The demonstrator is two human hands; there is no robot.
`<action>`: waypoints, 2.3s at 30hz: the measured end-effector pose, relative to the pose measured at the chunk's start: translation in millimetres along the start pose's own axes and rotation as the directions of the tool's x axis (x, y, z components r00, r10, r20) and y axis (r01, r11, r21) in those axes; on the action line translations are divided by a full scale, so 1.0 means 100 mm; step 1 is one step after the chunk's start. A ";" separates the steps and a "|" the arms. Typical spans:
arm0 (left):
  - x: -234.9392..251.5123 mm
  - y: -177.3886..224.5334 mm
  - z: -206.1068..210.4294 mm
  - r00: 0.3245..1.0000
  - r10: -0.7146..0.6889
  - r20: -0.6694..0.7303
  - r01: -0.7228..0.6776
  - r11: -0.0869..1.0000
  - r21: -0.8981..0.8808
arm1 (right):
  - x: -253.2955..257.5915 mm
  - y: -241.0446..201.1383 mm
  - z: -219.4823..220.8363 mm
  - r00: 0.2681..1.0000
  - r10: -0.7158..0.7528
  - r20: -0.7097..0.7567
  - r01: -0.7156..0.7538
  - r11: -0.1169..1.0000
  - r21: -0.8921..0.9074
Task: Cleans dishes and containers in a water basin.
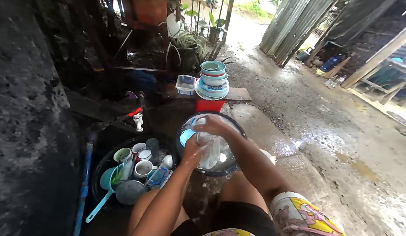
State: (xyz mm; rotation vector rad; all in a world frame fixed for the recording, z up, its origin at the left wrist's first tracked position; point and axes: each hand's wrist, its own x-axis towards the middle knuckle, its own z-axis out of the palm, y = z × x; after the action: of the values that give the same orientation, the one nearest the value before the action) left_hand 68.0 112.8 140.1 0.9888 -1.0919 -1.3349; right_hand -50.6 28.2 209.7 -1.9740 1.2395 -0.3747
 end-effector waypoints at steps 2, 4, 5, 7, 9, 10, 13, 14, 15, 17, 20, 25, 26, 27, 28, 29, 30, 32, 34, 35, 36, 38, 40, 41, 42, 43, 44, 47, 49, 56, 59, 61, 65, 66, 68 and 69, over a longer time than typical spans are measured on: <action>-0.01 -0.07 0.03 0.999 0.008 -0.033 -0.007 0.999 0.041 | -0.10 0.00 0.21 0.993 -0.003 -0.120 -0.004 0.998 -0.059; -0.02 -0.15 0.00 0.997 0.039 -0.065 -0.026 0.983 0.182 | -0.27 -0.04 0.43 0.982 -0.095 -0.165 0.070 0.986 -0.149; -0.04 -0.15 -0.04 0.999 0.045 -0.031 -0.035 0.961 0.273 | -0.34 -0.04 0.48 0.978 -0.141 -0.155 0.123 0.985 -0.121; -0.05 -0.10 -0.01 0.996 0.069 0.054 -0.085 0.896 0.435 | -0.37 0.09 0.40 0.983 -0.014 -0.184 0.039 0.990 0.135; -0.10 0.00 0.06 0.988 0.049 0.147 -0.117 0.856 0.504 | -0.29 0.26 0.29 0.933 0.263 -0.244 -0.184 0.935 0.304; -0.11 0.00 0.06 0.988 0.039 0.152 -0.112 0.852 0.511 | -0.28 0.28 0.29 0.914 0.317 -0.253 -0.247 0.930 0.273; -0.16 -0.12 -0.04 0.997 0.035 0.068 -0.065 0.858 0.510 | -0.51 0.05 0.57 0.965 0.087 -0.247 -0.071 0.995 0.074; -0.17 -0.13 -0.04 0.998 0.026 0.056 -0.052 0.852 0.520 | -0.56 0.00 0.60 0.973 0.013 -0.229 -0.002 0.999 0.050; -0.16 -0.14 -0.03 0.998 0.032 0.062 -0.060 0.836 0.545 | -0.55 -0.01 0.56 0.976 0.014 -0.217 0.008 0.995 0.099; -0.15 -0.17 0.02 0.991 0.073 0.115 -0.126 0.802 0.584 | -0.39 0.19 0.43 0.963 0.130 -0.236 -0.062 0.959 0.277; -0.18 -0.20 0.03 0.992 0.062 0.106 -0.112 0.819 0.562 | -0.38 0.17 0.38 0.962 0.154 -0.225 -0.133 0.986 0.103; -0.24 -0.17 -0.02 0.993 0.081 0.081 -0.112 0.833 0.541 | -0.60 0.06 0.47 0.952 -0.045 -0.303 0.101 0.980 0.172; -0.27 -0.12 0.02 0.986 0.108 0.123 -0.159 0.812 0.562 | -0.57 0.21 0.41 0.957 0.042 -0.287 0.081 0.911 0.404; -0.32 -0.05 0.05 0.979 0.123 0.164 -0.195 0.804 0.562 | -0.57 0.36 0.35 0.963 0.122 -0.238 0.051 0.790 0.611; -0.36 -0.01 0.06 0.975 0.135 0.175 -0.210 0.818 0.536 | -0.59 0.49 0.34 0.964 0.181 -0.195 0.030 0.655 0.755; -0.37 -0.01 0.04 0.976 0.139 0.164 -0.202 0.859 0.471 | -0.64 0.55 0.36 0.958 0.216 -0.189 0.046 0.535 0.844; -0.37 -0.03 0.05 0.981 0.127 0.146 -0.173 0.916 0.362 | -0.68 0.55 0.38 0.949 0.246 -0.196 0.065 0.453 0.889; -0.33 -0.08 0.03 0.986 0.066 0.153 -0.093 0.979 0.179 | -0.70 0.43 0.29 0.941 0.262 -0.212 0.055 0.501 0.863; -0.26 -0.16 0.00 0.991 -0.027 0.130 0.010 0.991 0.134 | -0.60 0.32 0.12 0.974 0.110 -0.196 0.035 0.787 0.617; -0.22 -0.21 0.03 0.993 -0.072 0.092 0.065 0.994 0.084 | -0.54 0.25 0.05 0.988 0.041 -0.152 0.028 0.905 0.424; -0.17 -0.25 0.06 0.994 -0.091 0.060 0.091 0.996 0.011 | -0.49 0.16 -0.01 0.995 -0.007 -0.097 0.030 0.971 0.236; -0.09 -0.30 0.10 0.998 -0.056 0.017 0.058 0.990 -0.128 | -0.43 0.00 -0.07 0.999 -0.036 -0.031 0.037 0.999 0.010; -0.05 -0.28 0.13 0.998 -0.021 -0.054 0.010 0.983 -0.186 | -0.37 -0.09 -0.07 0.999 0.025 -0.040 -0.028 0.997 -0.074; -0.03 -0.28 0.13 0.994 -0.023 -0.103 0.001 0.979 -0.205 | -0.36 -0.13 -0.01 0.995 0.058 -0.076 -0.065 0.993 -0.095; -0.02 -0.29 0.11 0.988 -0.035 -0.149 0.002 0.977 -0.215 | -0.35 -0.16 0.11 0.988 0.063 -0.140 -0.082 0.988 -0.134; -0.04 -0.31 0.09 0.980 -0.044 -0.192 0.001 0.976 -0.218 | -0.34 -0.18 0.31 0.975 0.012 -0.222 -0.057 0.978 -0.198; -0.09 -0.32 0.05 0.980 -0.018 -0.196 -0.023 0.979 -0.204 | -0.32 -0.16 0.54 0.949 -0.098 -0.300 0.006 0.955 -0.295; -0.15 -0.40 -0.12 0.988 0.136 -0.073 -0.140 0.989 -0.055 | -0.33 -0.04 0.80 0.859 -0.285 -0.425 0.130 0.925 -0.357; -0.08 -0.31 0.03 0.973 0.068 -0.220 -0.062 0.997 0.036 | -0.39 -0.02 0.46 0.915 0.032 -0.401 -0.016 0.999 0.042; -0.13 -0.32 -0.01 0.984 0.129 -0.121 -0.121 0.990 0.068 | -0.53 -0.09 0.56 0.914 -0.001 -0.405 0.003 1.000 0.005; -0.14 -0.20 0.07 0.976 0.106 -0.191 -0.073 0.982 0.173 | -0.54 0.02 0.39 0.914 0.044 -0.403 0.016 0.989 0.145; -0.10 -0.16 0.07 0.969 0.064 -0.238 -0.034 0.992 0.125 | -0.49 0.30 0.23 0.892 0.279 -0.355 -0.106 0.893 0.436; 0.10 -0.35 -0.16 0.972 -0.021 -0.235 -0.043 0.964 -0.264 | -0.50 0.46 0.55 0.664 0.523 -0.535 -0.013 0.723 0.691; 0.14 -0.41 -0.19 0.967 -0.040 -0.250 -0.045 0.945 -0.325 | -0.49 0.43 0.72 0.624 0.473 -0.622 0.023 0.784 0.620; 0.09 -0.38 -0.15 0.947 -0.071 -0.312 -0.027 0.953 -0.301 | -0.49 0.30 1.09 0.654 0.230 -0.721 0.067 0.931 0.358; -0.02 -0.31 -0.12 0.950 -0.074 -0.303 0.013 0.980 -0.198 | -0.49 0.22 1.25 0.685 0.066 -0.726 0.104 0.977 0.187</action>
State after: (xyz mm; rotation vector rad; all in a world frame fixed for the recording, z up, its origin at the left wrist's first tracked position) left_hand 72.4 113.5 106.7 1.0397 -0.6928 -1.2445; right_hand -13.9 120.6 117.0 -1.6761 1.5633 -1.3619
